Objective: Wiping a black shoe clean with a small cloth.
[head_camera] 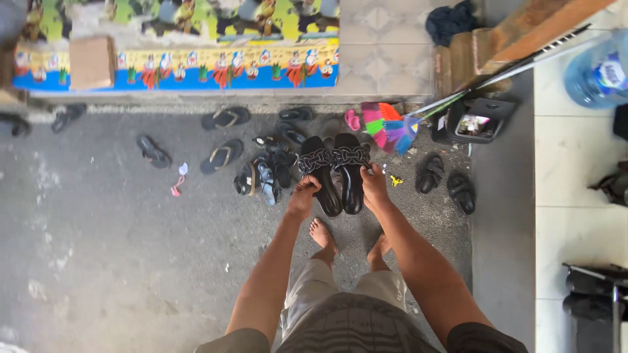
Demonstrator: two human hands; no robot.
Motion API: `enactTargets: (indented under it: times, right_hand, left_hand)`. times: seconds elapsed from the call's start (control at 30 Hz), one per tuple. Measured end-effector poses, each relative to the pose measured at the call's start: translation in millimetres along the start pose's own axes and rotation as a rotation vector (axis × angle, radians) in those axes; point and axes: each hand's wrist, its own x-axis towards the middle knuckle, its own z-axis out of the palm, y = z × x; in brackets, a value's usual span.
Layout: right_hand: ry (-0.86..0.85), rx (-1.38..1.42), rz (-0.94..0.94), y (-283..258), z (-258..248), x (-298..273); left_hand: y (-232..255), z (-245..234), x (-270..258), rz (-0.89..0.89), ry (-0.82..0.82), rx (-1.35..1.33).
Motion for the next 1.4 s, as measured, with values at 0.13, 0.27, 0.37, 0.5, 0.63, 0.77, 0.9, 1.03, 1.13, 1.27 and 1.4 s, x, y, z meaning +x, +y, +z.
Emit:
enactTargets:
  times: [0.13, 0.27, 0.37, 0.5, 0.63, 0.77, 0.9, 1.03, 1.13, 1.27, 1.4]
  right_hand:
    - [-0.021, 0.131, -0.034, -50.6, 15.2, -31.1]
    - [0.071, 0.034, -0.079, -58.4, 1.7, -39.8]
    - [0.07, 0.025, -0.154, -50.7, -20.5, -48.5]
    - [0.124, -0.026, -0.041, -64.9, -41.0, -71.2]
    - [0.127, 0.11, 0.048, -113.2, -45.6, -119.1]
    - [0.179, 0.154, -0.047, -98.8, -94.2, -124.9]
    - [0.263, 0.149, -0.064, -110.2, -138.5, -145.0]
    - [0.386, 0.171, -0.109, -120.1, -182.0, -165.2]
    - [0.377, 0.285, -0.194, -130.8, -212.2, -187.7]
    - [0.496, 0.327, -0.127, -151.6, -247.9, -219.6]
    - [0.517, 0.362, -0.252, -143.4, -293.7, -236.0]
  left_hand:
    - [7.5, 13.6, 3.9, 0.038, -0.091, 0.006]
    - [21.1, 37.0, -3.8, -0.014, -0.1, 0.061]
    - [12.6, 48.3, -14.0, -0.044, -0.129, 0.066]
    - [10.2, 68.9, -28.9, -0.078, -0.174, 0.115]
    - [5.1, 98.4, -46.9, -0.112, -0.184, 0.189]
    - [-14.3, 129.5, -53.0, -0.106, -0.248, 0.21]
    - [-39.2, 167.2, -54.4, -0.138, -0.311, 0.23]
    - [-50.9, 217.9, -65.5, -0.2, -0.377, 0.244]
    - [-75.3, 245.0, -65.3, -0.221, -0.46, 0.255]
    - [-109.2, 280.7, -63.8, -0.192, -0.552, 0.341]
    - [-133.1, 317.6, -71.6, -0.207, -0.639, 0.405]
